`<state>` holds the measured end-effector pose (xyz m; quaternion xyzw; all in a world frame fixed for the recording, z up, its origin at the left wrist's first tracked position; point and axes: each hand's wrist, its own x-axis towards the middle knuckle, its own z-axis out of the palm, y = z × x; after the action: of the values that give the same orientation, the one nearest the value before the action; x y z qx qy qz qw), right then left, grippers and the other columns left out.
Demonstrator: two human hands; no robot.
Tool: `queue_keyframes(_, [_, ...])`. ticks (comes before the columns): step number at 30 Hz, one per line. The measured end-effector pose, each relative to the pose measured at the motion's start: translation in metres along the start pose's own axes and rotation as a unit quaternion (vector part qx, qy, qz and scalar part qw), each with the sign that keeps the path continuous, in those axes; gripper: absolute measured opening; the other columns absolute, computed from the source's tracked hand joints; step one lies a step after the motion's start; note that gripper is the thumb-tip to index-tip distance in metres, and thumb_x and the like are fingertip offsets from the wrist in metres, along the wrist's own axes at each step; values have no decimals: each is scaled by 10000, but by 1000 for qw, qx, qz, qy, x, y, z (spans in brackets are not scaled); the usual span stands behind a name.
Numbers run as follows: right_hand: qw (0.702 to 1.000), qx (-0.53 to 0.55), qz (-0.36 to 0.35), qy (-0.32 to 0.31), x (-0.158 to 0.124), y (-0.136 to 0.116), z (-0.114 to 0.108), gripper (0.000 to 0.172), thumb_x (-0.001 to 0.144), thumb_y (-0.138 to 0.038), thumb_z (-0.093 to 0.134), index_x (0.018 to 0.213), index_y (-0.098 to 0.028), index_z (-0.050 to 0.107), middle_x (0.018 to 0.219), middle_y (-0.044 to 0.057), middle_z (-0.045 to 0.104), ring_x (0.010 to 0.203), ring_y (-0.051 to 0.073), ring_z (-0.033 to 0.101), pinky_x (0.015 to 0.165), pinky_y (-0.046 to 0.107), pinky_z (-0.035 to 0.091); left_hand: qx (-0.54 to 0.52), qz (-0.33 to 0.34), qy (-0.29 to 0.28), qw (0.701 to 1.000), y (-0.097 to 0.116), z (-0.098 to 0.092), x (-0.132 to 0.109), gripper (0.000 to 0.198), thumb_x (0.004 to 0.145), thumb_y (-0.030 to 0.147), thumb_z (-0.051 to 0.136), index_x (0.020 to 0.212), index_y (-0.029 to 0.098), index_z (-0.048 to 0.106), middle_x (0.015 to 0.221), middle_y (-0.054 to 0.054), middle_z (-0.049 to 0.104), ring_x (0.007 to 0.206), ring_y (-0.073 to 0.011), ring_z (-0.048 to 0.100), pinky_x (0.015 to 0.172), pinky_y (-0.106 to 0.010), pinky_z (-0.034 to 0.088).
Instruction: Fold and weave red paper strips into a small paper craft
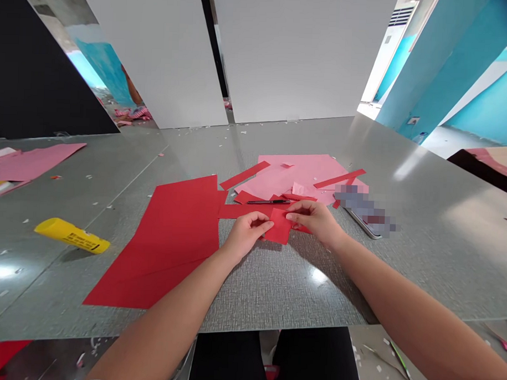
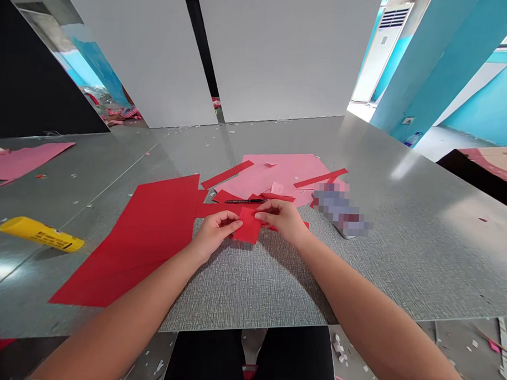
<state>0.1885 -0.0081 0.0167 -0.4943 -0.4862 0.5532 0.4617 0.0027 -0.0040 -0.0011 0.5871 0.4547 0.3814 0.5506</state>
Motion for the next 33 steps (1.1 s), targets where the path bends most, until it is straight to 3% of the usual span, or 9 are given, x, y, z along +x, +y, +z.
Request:
queue_keyframes(4, [999,17,9,30,-1,-2,1,208,588,-275,734,769,-190,679,796,26,669,737,148,629,713,329,539,-52,-19,-10,998,2,1,-1,283,700,271,667,955,177,586,870,-35,640,762,-123,594,679,-245,470])
queue_keyframes(8, [994,-78,-65,51,0,2,0,174,641,-310,687,754,-177,678,787,36,679,733,175,639,709,359,539,-87,-33,-8,996,4,3,-3,435,695,220,673,1106,186,534,832,-43,647,727,-132,605,640,-261,498])
queue_keyframes(12, [948,-235,-191,91,0,9,-2,104,732,-282,609,756,-202,670,774,24,686,726,173,634,719,353,517,-107,-31,40,993,2,2,-1,288,665,233,698,925,153,606,825,-39,621,713,-126,583,551,-234,509])
queue_keyframes(15, [900,-289,-302,120,-3,11,-2,121,776,-253,564,762,-226,681,817,31,672,762,167,622,680,316,509,-129,-42,50,989,0,1,1,182,718,286,647,827,141,631,765,-21,589,645,-94,556,539,-231,517])
queue_keyframes(19, [870,-314,-349,149,-9,6,-1,129,782,-255,568,764,-236,695,798,43,623,715,152,591,594,289,483,-120,-22,60,991,-1,0,2,139,766,262,579,829,144,615,785,-34,605,652,-100,573,496,-202,496])
queue_keyframes(22, [906,-290,-292,98,-12,1,0,126,772,-304,589,776,-220,682,713,30,624,618,140,572,551,292,468,-91,-10,105,990,-1,-3,4,174,785,253,544,931,159,560,751,-28,605,614,-108,586,458,-195,472])
queue_keyframes(26, [978,-174,-97,-59,-9,-6,-2,237,753,-421,592,765,-187,629,583,7,611,518,136,571,517,301,480,-1,8,147,989,-3,-9,6,361,794,214,502,1145,222,417,706,24,574,518,-95,566,486,-223,474])
queue_keyframes(29, [984,-137,-28,-111,-4,-8,-9,302,744,-476,576,731,-176,610,681,40,654,660,167,633,642,335,508,201,49,139,969,-3,-13,3,261,786,188,484,1039,232,529,688,28,569,514,-92,535,515,-231,436])
queue_keyframes(33, [957,-260,-10,-130,4,-6,-25,259,698,-427,630,650,-181,563,568,-5,572,540,128,551,521,275,434,444,137,128,876,0,-11,-6,166,805,213,486,861,211,642,680,-9,574,677,-148,530,601,-268,416])
